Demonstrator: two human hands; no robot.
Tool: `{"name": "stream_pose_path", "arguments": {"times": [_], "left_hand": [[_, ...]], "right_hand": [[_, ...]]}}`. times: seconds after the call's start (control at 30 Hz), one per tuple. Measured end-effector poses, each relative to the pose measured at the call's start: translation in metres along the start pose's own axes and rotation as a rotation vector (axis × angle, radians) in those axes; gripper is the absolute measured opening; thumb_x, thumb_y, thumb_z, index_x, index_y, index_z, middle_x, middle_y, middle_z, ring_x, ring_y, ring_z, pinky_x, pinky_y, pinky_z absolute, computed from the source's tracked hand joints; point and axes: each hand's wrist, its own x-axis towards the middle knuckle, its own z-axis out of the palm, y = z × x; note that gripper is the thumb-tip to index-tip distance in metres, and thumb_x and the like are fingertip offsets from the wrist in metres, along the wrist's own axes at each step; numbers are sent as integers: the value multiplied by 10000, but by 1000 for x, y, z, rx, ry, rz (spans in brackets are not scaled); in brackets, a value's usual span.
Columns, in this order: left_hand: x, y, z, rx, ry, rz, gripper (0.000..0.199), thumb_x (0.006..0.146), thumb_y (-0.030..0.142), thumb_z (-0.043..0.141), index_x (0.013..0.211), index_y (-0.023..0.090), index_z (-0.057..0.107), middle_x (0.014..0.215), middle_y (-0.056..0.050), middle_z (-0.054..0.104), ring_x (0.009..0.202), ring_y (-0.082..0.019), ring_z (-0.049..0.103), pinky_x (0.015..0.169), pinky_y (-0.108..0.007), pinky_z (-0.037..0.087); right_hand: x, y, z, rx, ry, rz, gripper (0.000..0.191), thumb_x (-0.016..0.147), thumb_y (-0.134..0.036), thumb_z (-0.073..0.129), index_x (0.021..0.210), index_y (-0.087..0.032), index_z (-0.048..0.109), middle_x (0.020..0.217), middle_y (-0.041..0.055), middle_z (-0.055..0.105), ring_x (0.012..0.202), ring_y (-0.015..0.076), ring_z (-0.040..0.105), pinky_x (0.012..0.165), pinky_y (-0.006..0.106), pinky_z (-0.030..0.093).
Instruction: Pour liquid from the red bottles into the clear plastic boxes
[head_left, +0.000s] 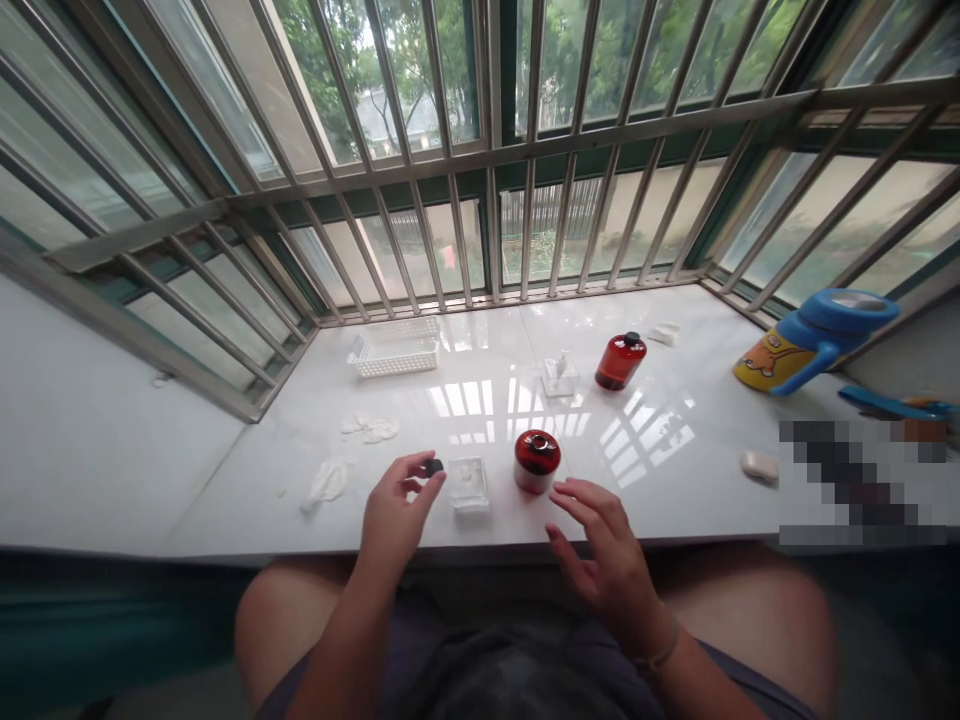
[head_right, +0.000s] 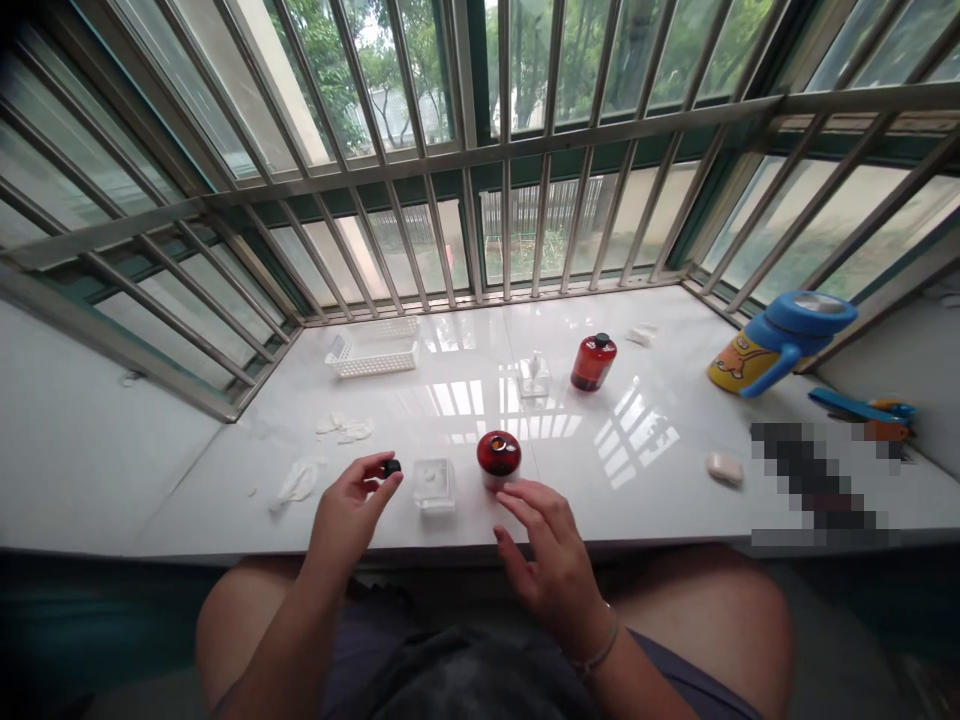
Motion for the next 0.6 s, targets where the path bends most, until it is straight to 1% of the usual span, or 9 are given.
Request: {"name": "stream_pose_path", "arguments": {"times": [0.07, 0.13, 0.17, 0.23, 0.3, 0.4, 0.47, 0.53, 0.6], "left_hand": [[-17, 26, 19, -310, -192, -67, 464, 883, 486, 847, 1260, 230, 757, 1113, -79, 779, 961, -223, 715, 881, -345, 571], [-31, 46, 37, -564, -315, -126, 479, 844, 422, 909, 1249, 218, 755, 1186, -96, 782, 1103, -239, 714, 965, -338, 557], [-36, 52, 45, -665, -359, -158, 487, 832, 395, 929, 1248, 215, 751, 1187, -97, 782, 1128, -236, 710, 972, -328, 552], [-43, 61, 57, -825, -421, -221, 497, 824, 359, 950, 1248, 209, 738, 1141, -87, 785, 1092, -209, 714, 952, -301, 548], [-45, 65, 65, -923, -465, -274, 498, 821, 347, 959, 1237, 195, 731, 1080, -75, 782, 983, -167, 714, 905, -274, 546], [-43, 67, 69, -949, -506, -308, 522, 805, 361, 972, 1224, 171, 725, 1048, -75, 775, 872, -137, 697, 841, -261, 546], [-40, 65, 71, -915, -528, -293, 559, 829, 431, 947, 1260, 170, 705, 1072, -96, 779, 878, -162, 715, 859, -301, 568], [-37, 60, 72, -833, -529, -205, 602, 884, 552, 869, 1318, 184, 673, 1162, -137, 778, 990, -231, 748, 944, -389, 597], [-33, 54, 72, -664, -488, -27, 654, 902, 618, 820, 1384, 216, 637, 1339, -172, 731, 1207, -315, 721, 1069, -488, 586]], "right_hand": [[8, -11, 1, 37, -22, -48, 603, 967, -81, 719, 1534, -231, 579, 1377, 153, 677, 1312, 326, 642, 1065, 526, 608], [18, -18, 2, 76, -23, -83, 636, 957, -68, 744, 1548, -221, 565, 1356, 151, 693, 1290, 312, 657, 1054, 503, 621], [22, -21, 3, 92, -19, -93, 623, 956, -61, 748, 1532, -225, 576, 1326, 144, 706, 1270, 302, 666, 1044, 494, 627], [31, -23, 5, 119, -4, -93, 540, 962, -44, 740, 1452, -241, 629, 1243, 123, 727, 1209, 279, 687, 1000, 469, 643], [38, -23, 6, 138, 17, -75, 430, 973, -42, 728, 1344, -253, 679, 1178, 108, 730, 1151, 258, 704, 947, 438, 656], [45, -21, 6, 192, 27, -41, 320, 990, -80, 726, 1252, -260, 693, 1180, 102, 739, 1120, 245, 729, 913, 415, 669], [48, -20, 5, 229, 10, -10, 272, 998, -126, 732, 1220, -278, 690, 1173, 87, 756, 1104, 250, 745, 898, 424, 676], [51, -17, 4, 222, 16, 50, 223, 997, -185, 746, 1184, -295, 694, 1133, 74, 769, 1094, 271, 748, 900, 465, 674], [55, -11, 3, 155, 70, 124, 189, 991, -237, 754, 1159, -301, 696, 1121, 79, 767, 1111, 300, 733, 934, 525, 654]]}}
